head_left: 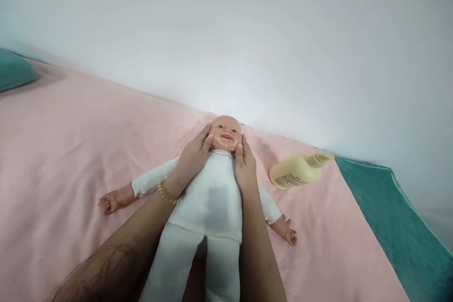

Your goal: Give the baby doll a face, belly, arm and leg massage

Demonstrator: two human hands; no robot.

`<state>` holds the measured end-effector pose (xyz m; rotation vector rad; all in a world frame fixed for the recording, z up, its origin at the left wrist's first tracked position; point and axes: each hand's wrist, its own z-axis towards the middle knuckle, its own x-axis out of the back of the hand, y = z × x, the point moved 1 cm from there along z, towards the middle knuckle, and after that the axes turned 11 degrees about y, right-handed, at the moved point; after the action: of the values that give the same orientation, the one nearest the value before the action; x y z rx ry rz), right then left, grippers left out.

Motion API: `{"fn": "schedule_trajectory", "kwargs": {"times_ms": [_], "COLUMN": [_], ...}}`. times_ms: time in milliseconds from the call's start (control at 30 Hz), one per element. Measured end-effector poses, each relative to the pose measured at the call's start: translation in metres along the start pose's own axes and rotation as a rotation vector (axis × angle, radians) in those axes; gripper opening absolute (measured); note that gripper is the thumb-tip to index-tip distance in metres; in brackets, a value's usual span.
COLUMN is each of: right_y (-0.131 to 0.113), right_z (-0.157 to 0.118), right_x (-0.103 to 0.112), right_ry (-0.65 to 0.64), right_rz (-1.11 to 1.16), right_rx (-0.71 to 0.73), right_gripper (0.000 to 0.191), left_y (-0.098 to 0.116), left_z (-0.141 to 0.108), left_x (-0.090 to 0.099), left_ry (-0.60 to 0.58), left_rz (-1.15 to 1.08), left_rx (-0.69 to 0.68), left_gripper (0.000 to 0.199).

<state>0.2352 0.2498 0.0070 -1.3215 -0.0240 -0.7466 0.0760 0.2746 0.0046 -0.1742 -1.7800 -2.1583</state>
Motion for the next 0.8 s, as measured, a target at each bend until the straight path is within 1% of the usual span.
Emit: {"fn": "schedule_trajectory", "kwargs": {"times_ms": [433, 633, 733, 800], "right_y": [-0.001, -0.005, -0.007, -0.01], "right_z": [0.0, 0.0, 0.0, -0.001], "right_x": [-0.001, 0.0, 0.007, 0.017], "right_ry": [0.005, 0.0, -0.049, -0.128], "right_rz": [-0.012, -0.001, -0.017, -0.087], "right_rx": [-0.002, -0.013, -0.004, -0.015], "right_gripper": [0.067, 0.07, 0.069, 0.07], "left_y": [-0.003, -0.001, 0.0, -0.001], "left_z": [0.001, 0.0, -0.001, -0.001], "left_x": [-0.001, 0.0, 0.001, 0.002], "left_ry": [-0.006, -0.017, -0.018, -0.003], "left_rz": [-0.013, -0.066, -0.073, -0.06], "left_rx": [0.022, 0.015, 0.024, 0.046], "left_gripper": [0.062, 0.065, 0.069, 0.077]}}
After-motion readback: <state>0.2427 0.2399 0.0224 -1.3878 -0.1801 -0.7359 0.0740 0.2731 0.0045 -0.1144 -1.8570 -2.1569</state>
